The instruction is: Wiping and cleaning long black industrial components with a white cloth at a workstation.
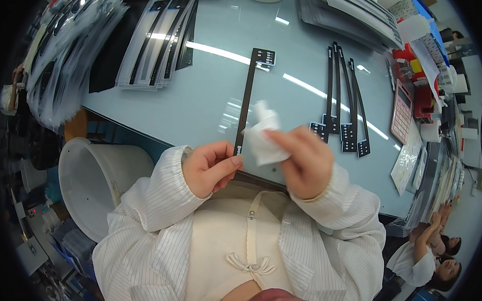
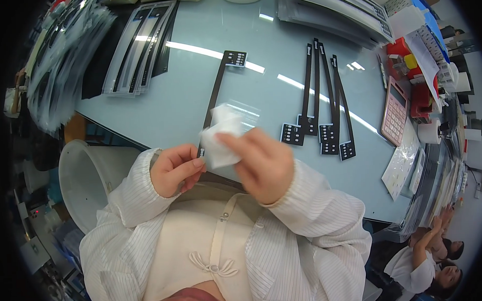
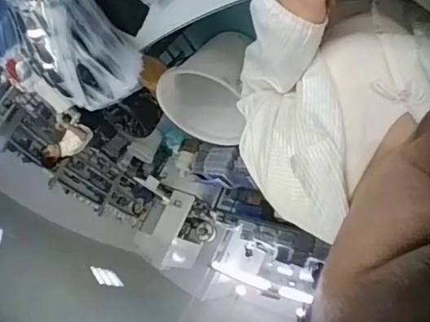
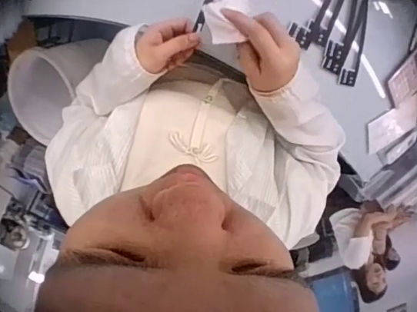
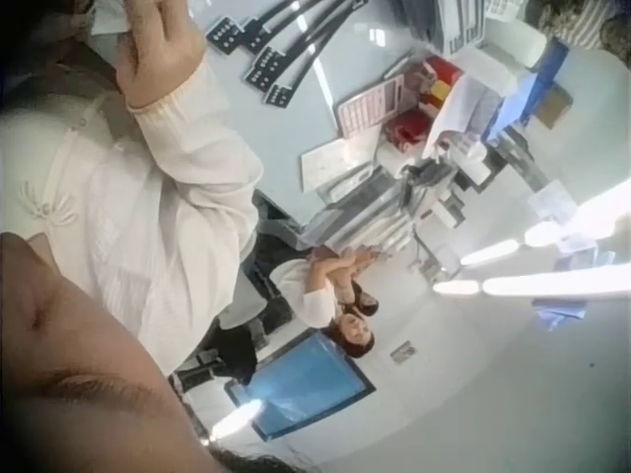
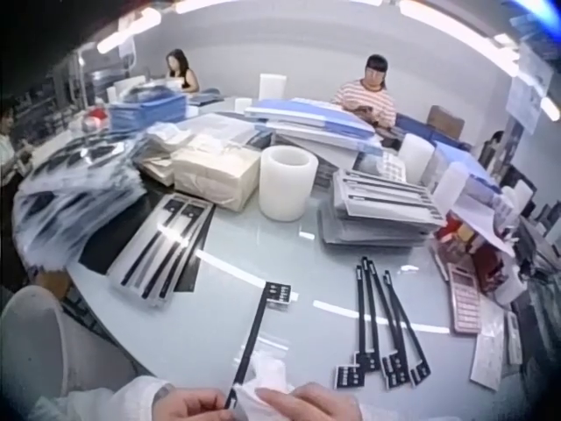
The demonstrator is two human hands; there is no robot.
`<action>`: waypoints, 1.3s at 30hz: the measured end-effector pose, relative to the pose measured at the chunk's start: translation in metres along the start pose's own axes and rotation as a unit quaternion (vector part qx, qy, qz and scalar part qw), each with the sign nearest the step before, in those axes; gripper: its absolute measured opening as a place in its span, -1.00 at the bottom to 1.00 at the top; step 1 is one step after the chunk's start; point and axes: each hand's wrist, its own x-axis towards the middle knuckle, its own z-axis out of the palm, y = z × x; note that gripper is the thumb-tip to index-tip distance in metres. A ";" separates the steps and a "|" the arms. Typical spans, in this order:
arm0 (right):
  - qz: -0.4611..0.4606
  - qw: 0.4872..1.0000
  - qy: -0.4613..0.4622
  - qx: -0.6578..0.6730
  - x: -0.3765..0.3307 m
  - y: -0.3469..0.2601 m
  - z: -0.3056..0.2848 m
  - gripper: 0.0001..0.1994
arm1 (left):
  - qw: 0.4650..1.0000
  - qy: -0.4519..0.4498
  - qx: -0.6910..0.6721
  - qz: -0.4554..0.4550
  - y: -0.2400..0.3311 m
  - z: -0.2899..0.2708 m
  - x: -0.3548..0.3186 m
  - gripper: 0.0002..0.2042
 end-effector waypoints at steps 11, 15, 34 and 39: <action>-0.088 0.969 -0.183 -0.143 0.002 0.015 0.027 -0.41 | 1.000 -0.019 0.005 0.009 -0.010 -0.008 -0.007 -0.86; -0.098 0.961 -0.166 -0.200 0.007 0.023 0.032 -0.46 | 0.999 -0.032 -0.011 -0.019 -0.012 -0.007 -0.014 -0.82; -0.074 0.891 -0.051 -0.444 0.042 0.055 0.034 -0.57 | 0.993 -0.032 0.115 -0.023 -0.022 -0.012 -0.026 -0.83; -0.005 0.890 -0.038 -0.455 0.051 0.064 0.030 -0.60 | 0.988 -0.036 0.145 -0.028 -0.020 -0.010 -0.024 -0.81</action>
